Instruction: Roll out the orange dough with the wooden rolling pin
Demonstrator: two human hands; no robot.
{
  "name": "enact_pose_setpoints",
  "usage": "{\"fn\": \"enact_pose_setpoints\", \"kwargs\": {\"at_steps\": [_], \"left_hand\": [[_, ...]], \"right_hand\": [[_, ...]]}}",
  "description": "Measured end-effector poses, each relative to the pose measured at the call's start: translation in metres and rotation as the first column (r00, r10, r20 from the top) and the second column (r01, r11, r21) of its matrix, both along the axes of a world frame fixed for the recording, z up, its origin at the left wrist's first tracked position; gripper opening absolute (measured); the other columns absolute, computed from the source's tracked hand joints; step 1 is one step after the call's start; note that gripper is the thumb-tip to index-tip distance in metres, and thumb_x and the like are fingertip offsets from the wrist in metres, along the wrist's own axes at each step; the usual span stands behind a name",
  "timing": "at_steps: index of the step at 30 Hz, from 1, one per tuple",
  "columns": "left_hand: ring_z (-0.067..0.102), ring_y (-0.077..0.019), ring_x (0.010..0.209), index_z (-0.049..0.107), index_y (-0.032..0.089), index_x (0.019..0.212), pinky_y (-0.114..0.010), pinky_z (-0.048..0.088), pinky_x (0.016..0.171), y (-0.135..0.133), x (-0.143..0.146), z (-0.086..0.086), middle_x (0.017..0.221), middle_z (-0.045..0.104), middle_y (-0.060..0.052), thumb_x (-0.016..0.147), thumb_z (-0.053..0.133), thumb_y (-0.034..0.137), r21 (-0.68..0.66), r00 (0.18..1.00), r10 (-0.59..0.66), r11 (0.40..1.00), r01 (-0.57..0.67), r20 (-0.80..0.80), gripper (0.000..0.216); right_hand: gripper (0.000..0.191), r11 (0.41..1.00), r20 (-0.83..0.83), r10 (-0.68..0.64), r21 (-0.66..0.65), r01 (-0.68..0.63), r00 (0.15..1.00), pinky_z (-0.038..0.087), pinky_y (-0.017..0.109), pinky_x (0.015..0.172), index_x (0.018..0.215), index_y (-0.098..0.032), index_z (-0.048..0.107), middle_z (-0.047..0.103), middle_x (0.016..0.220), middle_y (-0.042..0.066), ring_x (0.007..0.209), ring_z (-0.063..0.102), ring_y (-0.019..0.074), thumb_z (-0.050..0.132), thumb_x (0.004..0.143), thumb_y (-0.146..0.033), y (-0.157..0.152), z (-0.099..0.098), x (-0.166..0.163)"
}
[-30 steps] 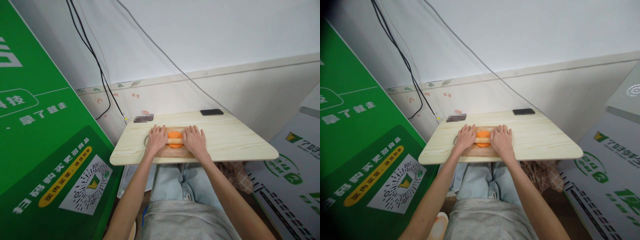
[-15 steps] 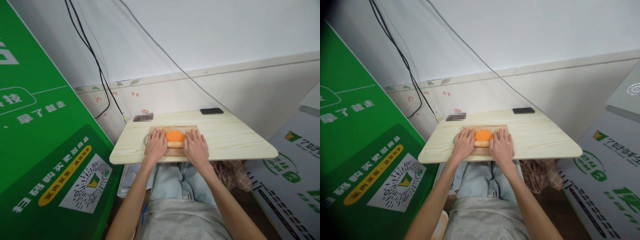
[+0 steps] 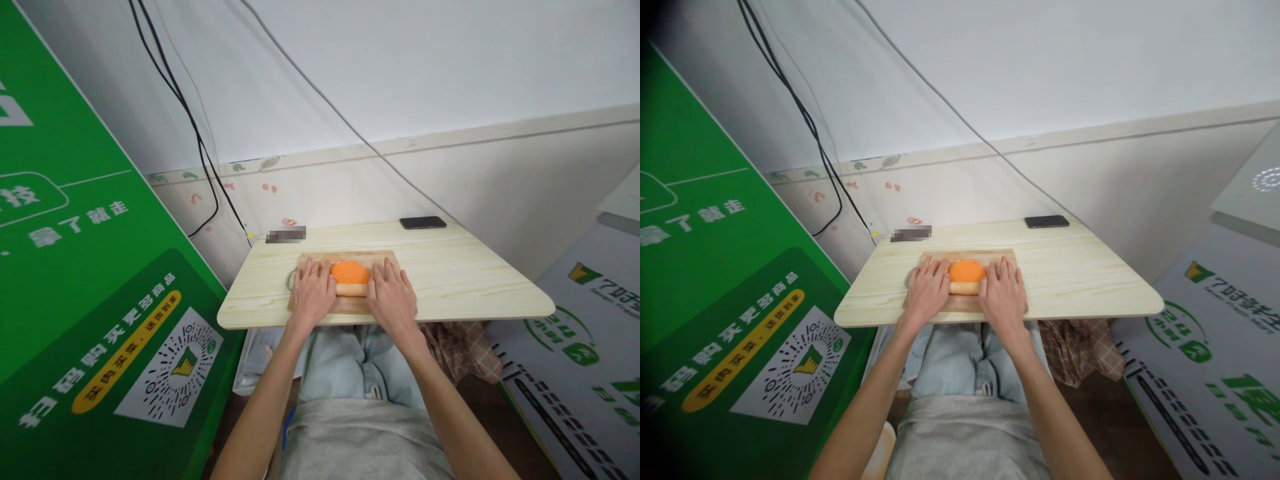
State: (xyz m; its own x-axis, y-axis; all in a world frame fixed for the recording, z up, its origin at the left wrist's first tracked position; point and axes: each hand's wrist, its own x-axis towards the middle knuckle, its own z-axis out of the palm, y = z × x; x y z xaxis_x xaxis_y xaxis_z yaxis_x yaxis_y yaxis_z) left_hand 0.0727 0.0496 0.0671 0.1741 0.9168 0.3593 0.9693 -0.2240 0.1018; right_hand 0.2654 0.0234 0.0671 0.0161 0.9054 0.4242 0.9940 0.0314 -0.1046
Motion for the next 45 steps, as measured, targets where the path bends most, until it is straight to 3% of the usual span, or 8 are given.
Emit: {"fn": "enact_pose_setpoints", "kwargs": {"at_steps": [3, 10, 15, 20, 30, 35, 40, 45], "left_hand": [[0.036, -0.032, 0.163, 0.056, 0.024, 0.161, -0.057, 0.033, 0.131, 0.003, 0.002, 0.002, 0.16, 0.062, -0.011, 0.112, 0.035, 0.032, -0.018, 1.0, 0.012, 1.0, -0.012, 0.01, 0.053], [0.046, -0.0313, 0.157, 0.048, 0.02, 0.166, -0.056, 0.038, 0.127, 0.053, 0.01, 0.025, 0.16, 0.062, -0.014, 0.111, 0.035, 0.031, -0.161, 0.999, 0.019, 0.987, -0.015, 0.025, 0.058], [0.036, -0.0346, 0.163, 0.048, 0.023, 0.167, -0.059, 0.033, 0.13, 0.032, 0.009, 0.014, 0.163, 0.059, -0.013, 0.111, 0.036, 0.033, -0.116, 0.997, 0.069, 0.991, -0.065, 0.035, 0.058], [0.037, -0.0335, 0.162, 0.05, 0.03, 0.165, -0.058, 0.035, 0.129, 0.001, 0.003, 0.003, 0.163, 0.058, -0.009, 0.11, 0.038, 0.029, -0.049, 1.0, 0.011, 0.999, -0.011, 0.012, 0.057], [0.049, -0.0354, 0.15, 0.049, 0.026, 0.166, -0.062, 0.039, 0.123, 0.05, 0.012, 0.022, 0.156, 0.063, -0.015, 0.109, 0.039, 0.033, -0.164, 0.999, 0.041, 0.986, -0.038, 0.012, 0.058], [0.038, -0.0355, 0.16, 0.048, 0.026, 0.167, -0.062, 0.035, 0.127, 0.028, 0.009, 0.016, 0.162, 0.058, -0.014, 0.109, 0.039, 0.031, -0.088, 1.0, 0.026, 0.996, -0.026, 0.0, 0.058], [0.039, -0.0321, 0.159, 0.054, 0.03, 0.162, -0.055, 0.037, 0.128, -0.002, 0.005, 0.003, 0.161, 0.06, -0.01, 0.109, 0.04, 0.029, -0.013, 0.999, 0.024, 1.0, -0.024, 0.025, 0.055], [0.043, -0.0352, 0.156, 0.055, 0.029, 0.162, -0.061, 0.039, 0.125, 0.028, 0.01, 0.013, 0.158, 0.063, -0.012, 0.108, 0.041, 0.031, -0.09, 0.998, 0.061, 0.994, -0.058, 0.034, 0.055]], "right_hand": [[0.056, 1.0, -0.016, -0.013, 0.003, 0.013, 1.0, 0.031, 0.05, 0.127, 0.155, -0.008, 0.06, 0.051, 0.168, 0.024, 0.153, 0.048, 0.0318, 0.034, 0.108, -0.027, 0.002, -0.001, -0.001], [0.057, 0.989, 0.004, -0.021, -0.145, 0.021, 1.0, 0.035, 0.057, 0.123, 0.159, -0.015, 0.057, 0.051, 0.168, 0.022, 0.149, 0.052, 0.0328, 0.033, 0.109, -0.028, 0.054, 0.025, 0.005], [0.054, 0.996, 0.032, -0.004, -0.085, 0.006, 0.999, 0.03, 0.057, 0.127, 0.155, -0.015, 0.061, 0.055, 0.166, 0.019, 0.154, 0.047, 0.0321, 0.034, 0.11, -0.028, 0.032, 0.018, 0.003], [0.054, 1.0, -0.001, 0.005, 0.0, -0.005, 1.0, 0.027, 0.055, 0.129, 0.151, -0.013, 0.064, 0.059, 0.162, 0.02, 0.15, 0.052, 0.0308, 0.033, 0.109, -0.026, -0.008, 0.004, -0.003], [0.049, 0.992, -0.016, -0.017, -0.127, 0.015, 1.0, 0.038, 0.053, 0.121, 0.145, -0.019, 0.069, 0.063, 0.158, 0.017, 0.142, 0.058, 0.0308, 0.037, 0.109, -0.029, 0.047, 0.026, 0.006], [0.054, 0.996, -0.029, -0.017, -0.084, 0.014, 0.999, 0.033, 0.056, 0.126, 0.152, -0.015, 0.064, 0.06, 0.162, 0.018, 0.147, 0.055, 0.0306, 0.033, 0.11, -0.028, 0.026, 0.017, 0.001], [0.058, 0.999, -0.031, -0.041, -0.001, 0.041, 0.999, 0.028, 0.054, 0.13, 0.16, -0.01, 0.056, 0.053, 0.167, 0.022, 0.153, 0.05, 0.0306, 0.031, 0.111, -0.028, -0.005, 0.0, -0.006], [0.057, 1.0, -0.038, -0.023, -0.02, 0.022, 0.999, 0.033, 0.056, 0.126, 0.157, -0.013, 0.06, 0.056, 0.165, 0.021, 0.149, 0.053, 0.0323, 0.03, 0.111, -0.03, 0.024, 0.012, -0.001]]}}
